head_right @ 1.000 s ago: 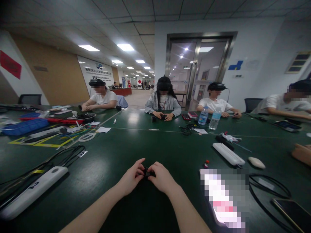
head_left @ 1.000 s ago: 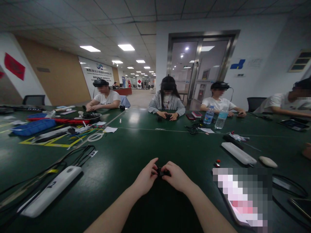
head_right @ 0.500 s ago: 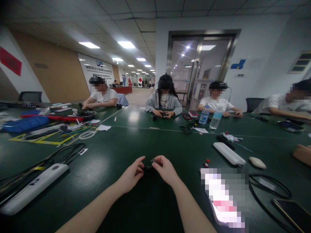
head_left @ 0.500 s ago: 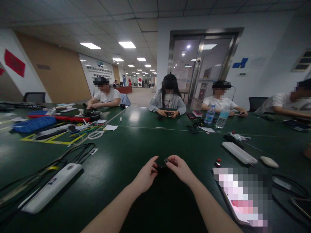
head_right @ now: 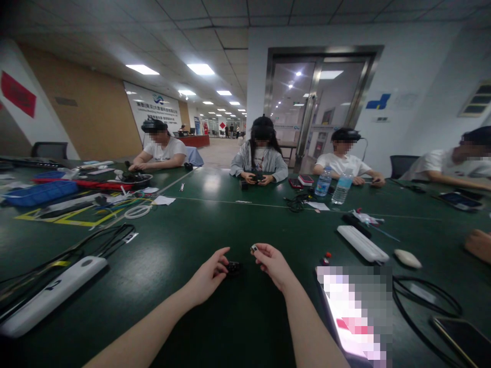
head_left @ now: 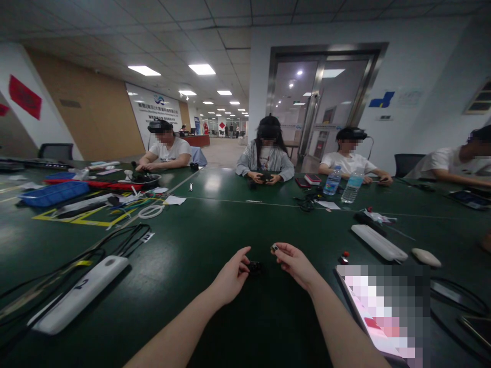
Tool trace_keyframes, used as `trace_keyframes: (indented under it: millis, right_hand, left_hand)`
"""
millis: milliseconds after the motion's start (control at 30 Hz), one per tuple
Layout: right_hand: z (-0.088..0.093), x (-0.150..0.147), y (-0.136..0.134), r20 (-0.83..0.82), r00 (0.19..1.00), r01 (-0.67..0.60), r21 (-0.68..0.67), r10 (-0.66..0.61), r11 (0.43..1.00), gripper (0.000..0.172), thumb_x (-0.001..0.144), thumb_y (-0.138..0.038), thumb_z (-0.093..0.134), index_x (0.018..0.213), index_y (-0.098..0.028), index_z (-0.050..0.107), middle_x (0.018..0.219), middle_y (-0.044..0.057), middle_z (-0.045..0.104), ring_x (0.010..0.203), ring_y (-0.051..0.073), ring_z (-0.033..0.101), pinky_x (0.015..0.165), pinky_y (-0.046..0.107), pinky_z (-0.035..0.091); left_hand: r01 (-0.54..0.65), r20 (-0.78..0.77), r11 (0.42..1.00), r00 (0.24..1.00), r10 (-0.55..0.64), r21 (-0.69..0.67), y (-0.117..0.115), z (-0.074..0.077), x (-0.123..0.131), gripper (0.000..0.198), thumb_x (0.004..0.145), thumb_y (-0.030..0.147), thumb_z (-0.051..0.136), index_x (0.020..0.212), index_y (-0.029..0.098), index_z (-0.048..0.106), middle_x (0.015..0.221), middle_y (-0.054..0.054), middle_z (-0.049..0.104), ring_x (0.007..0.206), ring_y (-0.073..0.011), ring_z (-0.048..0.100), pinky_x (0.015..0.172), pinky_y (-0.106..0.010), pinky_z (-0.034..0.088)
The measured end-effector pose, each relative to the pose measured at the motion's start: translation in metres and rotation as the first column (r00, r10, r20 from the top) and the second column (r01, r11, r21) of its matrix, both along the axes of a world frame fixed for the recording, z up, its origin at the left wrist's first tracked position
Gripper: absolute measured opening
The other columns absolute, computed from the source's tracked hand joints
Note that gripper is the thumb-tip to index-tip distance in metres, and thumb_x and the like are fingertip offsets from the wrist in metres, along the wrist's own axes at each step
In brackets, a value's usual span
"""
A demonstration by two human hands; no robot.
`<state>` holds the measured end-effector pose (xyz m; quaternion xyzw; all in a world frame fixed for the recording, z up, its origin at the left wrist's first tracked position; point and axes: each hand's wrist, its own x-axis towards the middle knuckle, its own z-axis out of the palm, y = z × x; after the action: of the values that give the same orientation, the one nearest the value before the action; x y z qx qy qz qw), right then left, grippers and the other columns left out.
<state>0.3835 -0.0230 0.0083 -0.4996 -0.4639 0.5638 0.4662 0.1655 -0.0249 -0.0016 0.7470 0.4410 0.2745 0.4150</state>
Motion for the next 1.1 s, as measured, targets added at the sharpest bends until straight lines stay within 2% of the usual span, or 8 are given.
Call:
trace_keyframes:
  millis: [233,533,700,833,933,1000,1100]
  right_hand:
    - [-0.001,0.002,0.002,-0.028,0.999,0.018,-0.012,-0.019,1.0,0.031,0.065,-0.034,0.063,0.094,-0.023,0.058,0.096,0.003,0.061,0.065,0.01,0.051,0.051,0.021,0.035]
    - [0.0,0.001,0.001,-0.02,0.999,0.027,-0.01,-0.027,1.0,0.033,0.064,-0.034,0.063,0.095,-0.024,0.058,0.097,0.003,0.062,0.065,0.011,0.052,0.052,0.022,0.036]
    - [0.002,0.0,0.001,0.006,1.0,0.026,-0.013,-0.025,1.0,0.034,0.065,-0.037,0.063,0.096,-0.024,0.059,0.095,0.003,0.061,0.065,0.011,0.052,0.053,0.023,0.037]
    - [0.003,-0.004,0.0,0.032,0.999,0.015,0.004,-0.015,1.0,0.034,0.065,-0.037,0.062,0.096,-0.024,0.058,0.092,0.003,0.061,0.063,0.011,0.051,0.052,0.023,0.037]
    - [0.006,-0.011,-0.002,0.084,0.996,-0.013,0.048,0.009,0.999,0.03,0.066,-0.036,0.062,0.094,-0.023,0.057,0.089,0.002,0.062,0.063,0.011,0.051,0.051,0.023,0.037]
    - [0.01,-0.018,-0.005,0.129,0.991,-0.056,0.083,0.045,0.995,0.027,0.066,-0.034,0.063,0.09,-0.022,0.058,0.086,0.001,0.063,0.067,0.012,0.054,0.055,0.025,0.039]
    - [0.014,-0.029,-0.01,0.179,0.975,-0.151,0.117,0.129,0.981,0.024,0.067,-0.03,0.064,0.088,-0.021,0.059,0.086,0.001,0.064,0.079,0.016,0.057,0.07,0.03,0.043]
  left_hand:
    - [0.0,0.006,1.0,1.0,0.0,-0.023,-0.003,0.005,-0.001,0.063,0.075,0.009,0.046,0.129,0.031,0.024,0.11,-0.003,0.046,0.088,-0.0125,0.053,0.077,-0.029,0.046]
    - [0.008,0.034,1.0,0.999,-0.008,-0.015,0.002,-0.004,0.001,0.064,0.073,0.008,0.047,0.13,0.028,0.023,0.109,-0.005,0.047,0.084,-0.0108,0.053,0.075,-0.027,0.045]
    - [0.002,0.038,1.0,0.999,-0.001,-0.028,-0.001,0.003,0.0,0.058,0.077,0.019,0.048,0.129,0.028,0.024,0.11,-0.004,0.047,0.084,-0.0117,0.053,0.074,-0.027,0.045]
    - [-0.042,0.02,0.998,0.999,0.044,-0.051,0.0,0.004,0.0,0.042,0.084,0.03,0.036,0.126,0.025,0.032,0.102,-0.003,0.053,0.084,-0.0119,0.054,0.073,-0.026,0.043]
    - [-0.077,0.024,0.995,0.997,0.079,-0.066,0.001,0.004,0.002,0.038,0.086,0.036,0.03,0.121,0.024,0.038,0.1,-0.002,0.054,0.083,-0.0123,0.054,0.071,-0.026,0.043]
    - [-0.084,0.038,0.994,0.996,0.087,-0.065,0.001,0.004,0.003,0.038,0.085,0.039,0.031,0.119,0.024,0.042,0.102,-0.003,0.054,0.083,-0.0126,0.054,0.071,-0.027,0.043]
    - [-0.08,0.052,0.995,0.995,0.082,-0.051,0.0,0.006,0.003,0.039,0.083,0.042,0.035,0.115,0.023,0.046,0.102,-0.004,0.054,0.081,-0.0129,0.054,0.071,-0.027,0.043]
